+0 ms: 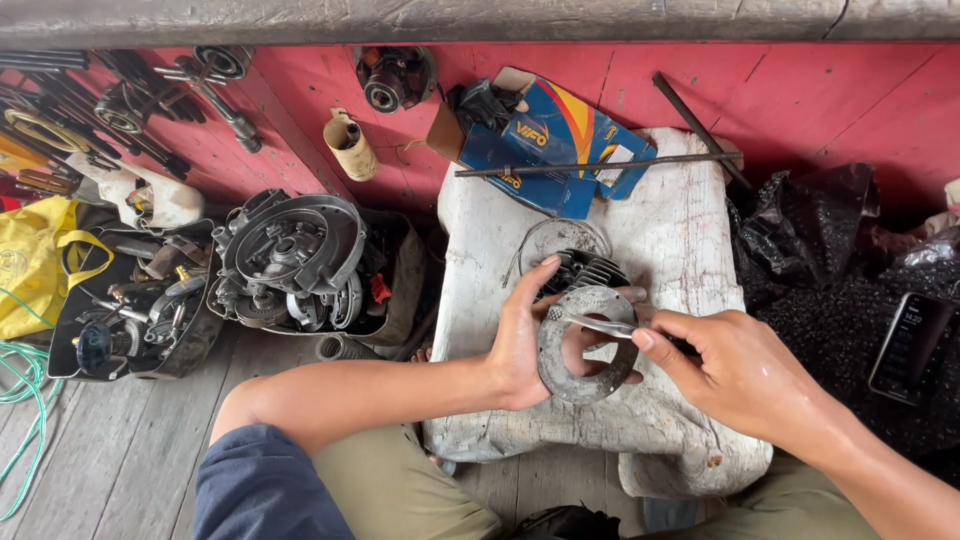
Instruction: Using a small hand tool to scrape and clean the inner surface of a circular motorcycle engine component
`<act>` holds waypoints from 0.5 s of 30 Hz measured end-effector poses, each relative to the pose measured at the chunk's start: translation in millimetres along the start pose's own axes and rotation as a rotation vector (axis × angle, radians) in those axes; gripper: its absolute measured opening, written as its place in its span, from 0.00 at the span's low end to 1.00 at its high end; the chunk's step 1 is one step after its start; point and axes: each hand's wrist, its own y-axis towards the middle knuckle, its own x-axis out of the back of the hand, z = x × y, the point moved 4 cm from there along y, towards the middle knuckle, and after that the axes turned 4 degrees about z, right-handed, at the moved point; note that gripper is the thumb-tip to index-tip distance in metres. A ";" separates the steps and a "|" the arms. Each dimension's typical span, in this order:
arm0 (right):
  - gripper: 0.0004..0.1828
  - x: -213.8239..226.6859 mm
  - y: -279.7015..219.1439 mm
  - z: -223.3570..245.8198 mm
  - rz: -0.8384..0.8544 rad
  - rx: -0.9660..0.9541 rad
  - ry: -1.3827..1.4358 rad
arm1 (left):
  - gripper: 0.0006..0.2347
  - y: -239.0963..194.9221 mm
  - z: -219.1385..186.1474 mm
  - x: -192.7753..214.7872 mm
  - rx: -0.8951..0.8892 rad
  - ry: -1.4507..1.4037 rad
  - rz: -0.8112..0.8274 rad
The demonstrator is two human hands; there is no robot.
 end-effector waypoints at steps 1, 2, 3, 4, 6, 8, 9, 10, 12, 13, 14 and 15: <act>0.22 2.1 -0.2 0.5 -0.004 -0.004 0.005 | 0.28 1.5 1.1 0.1 0.022 0.004 0.091; 0.21 2.8 -1.4 1.2 -0.005 -0.010 0.014 | 0.31 1.7 3.2 1.0 0.048 0.006 0.179; 0.21 3.6 -1.6 1.6 0.000 -0.015 0.020 | 0.31 1.3 3.2 0.5 0.057 0.004 0.174; 0.21 4.7 -2.4 2.1 -0.011 -0.015 0.023 | 0.30 0.9 2.2 -0.6 0.034 -0.001 0.183; 0.21 6.2 -4.1 1.9 -0.016 -0.021 0.032 | 0.29 1.0 2.0 -0.9 0.021 -0.008 0.185; 0.22 9.8 -6.2 2.8 -0.081 0.014 0.042 | 0.32 0.6 0.9 -4.2 -0.017 -0.045 0.299; 0.22 10.3 -6.6 2.9 -0.075 0.008 0.049 | 0.32 1.3 0.2 -2.5 -0.009 -0.047 0.292; 0.22 12.0 -7.4 3.4 -0.093 0.019 0.063 | 0.32 1.8 -0.8 -2.7 -0.016 -0.043 0.334; 0.22 12.5 -9.4 4.9 -0.103 0.023 0.081 | 0.33 -0.1 -1.6 -5.5 -0.017 -0.044 0.370; 0.22 12.3 -10.9 6.4 -0.110 0.028 0.085 | 0.31 -2.5 -3.7 -8.4 -0.066 -0.033 0.366; 0.23 13.3 -11.1 7.8 -0.119 0.036 0.086 | 0.29 -4.2 -7.2 -12.2 -0.120 -0.020 0.364; 0.23 13.4 -11.8 8.0 -0.115 0.033 0.089 | 0.29 -4.9 -7.0 -13.2 -0.116 -0.022 0.360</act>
